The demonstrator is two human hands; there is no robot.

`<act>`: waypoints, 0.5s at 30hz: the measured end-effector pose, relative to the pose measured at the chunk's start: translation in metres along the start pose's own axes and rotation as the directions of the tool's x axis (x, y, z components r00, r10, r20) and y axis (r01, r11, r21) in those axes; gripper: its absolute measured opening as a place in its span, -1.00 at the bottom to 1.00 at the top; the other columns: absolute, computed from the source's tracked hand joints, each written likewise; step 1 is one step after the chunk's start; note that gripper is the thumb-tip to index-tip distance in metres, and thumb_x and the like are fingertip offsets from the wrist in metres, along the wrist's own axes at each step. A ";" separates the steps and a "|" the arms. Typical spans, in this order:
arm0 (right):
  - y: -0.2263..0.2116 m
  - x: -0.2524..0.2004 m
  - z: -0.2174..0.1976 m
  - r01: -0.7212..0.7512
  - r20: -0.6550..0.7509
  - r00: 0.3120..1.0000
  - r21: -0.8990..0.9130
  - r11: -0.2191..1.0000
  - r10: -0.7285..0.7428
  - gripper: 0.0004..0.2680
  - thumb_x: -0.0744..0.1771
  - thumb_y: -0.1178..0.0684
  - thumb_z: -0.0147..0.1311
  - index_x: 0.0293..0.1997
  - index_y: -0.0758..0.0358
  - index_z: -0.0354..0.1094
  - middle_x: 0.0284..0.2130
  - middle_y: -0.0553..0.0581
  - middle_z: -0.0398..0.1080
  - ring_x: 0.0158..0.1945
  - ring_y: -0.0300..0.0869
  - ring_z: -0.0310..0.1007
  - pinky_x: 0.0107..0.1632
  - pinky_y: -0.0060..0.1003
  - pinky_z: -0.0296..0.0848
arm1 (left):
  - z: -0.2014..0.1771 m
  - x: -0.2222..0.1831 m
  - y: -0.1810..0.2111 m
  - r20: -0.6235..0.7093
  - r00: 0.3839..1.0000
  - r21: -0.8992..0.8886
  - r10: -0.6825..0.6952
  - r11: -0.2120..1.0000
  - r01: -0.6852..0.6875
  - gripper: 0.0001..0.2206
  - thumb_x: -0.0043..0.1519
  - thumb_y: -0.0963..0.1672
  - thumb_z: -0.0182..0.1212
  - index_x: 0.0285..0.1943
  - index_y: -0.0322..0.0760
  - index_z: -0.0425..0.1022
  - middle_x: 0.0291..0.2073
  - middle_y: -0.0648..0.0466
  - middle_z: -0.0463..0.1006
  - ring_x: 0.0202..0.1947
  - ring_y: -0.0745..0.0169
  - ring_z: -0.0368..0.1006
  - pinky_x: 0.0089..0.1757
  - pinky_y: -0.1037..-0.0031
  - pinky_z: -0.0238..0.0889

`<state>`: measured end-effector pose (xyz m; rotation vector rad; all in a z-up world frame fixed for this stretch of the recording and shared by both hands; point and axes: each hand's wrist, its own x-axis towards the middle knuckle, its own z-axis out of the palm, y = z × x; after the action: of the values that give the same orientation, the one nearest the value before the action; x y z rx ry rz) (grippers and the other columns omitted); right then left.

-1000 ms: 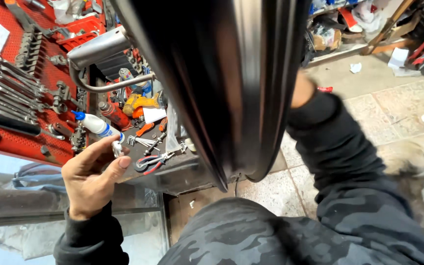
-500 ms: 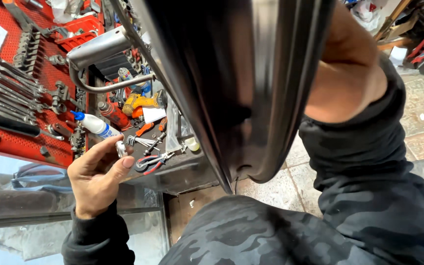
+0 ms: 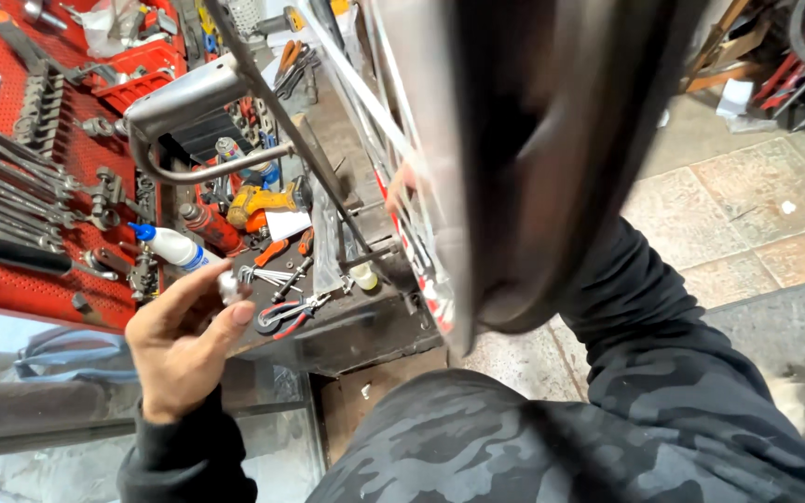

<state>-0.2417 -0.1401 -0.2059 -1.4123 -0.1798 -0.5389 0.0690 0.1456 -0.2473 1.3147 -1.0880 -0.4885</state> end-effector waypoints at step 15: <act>-0.063 -0.008 0.161 0.351 -0.245 0.811 -0.522 0.777 -0.531 -0.44 0.38 -0.47 -0.01 0.20 0.32 0.39 0.01 0.29 0.47 0.16 0.01 0.43 0.18 -0.05 0.42 | 0.076 0.103 0.137 0.327 0.439 -0.261 0.837 0.526 -0.809 -0.61 0.20 -0.16 0.57 0.15 -0.32 0.50 -0.09 0.04 0.60 -0.15 0.26 0.57 -0.14 0.47 0.47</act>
<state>-0.2466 0.0141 -0.1261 -1.6921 -0.0767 -1.3222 0.0135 0.0562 -0.0922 0.4484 -1.9076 -0.0271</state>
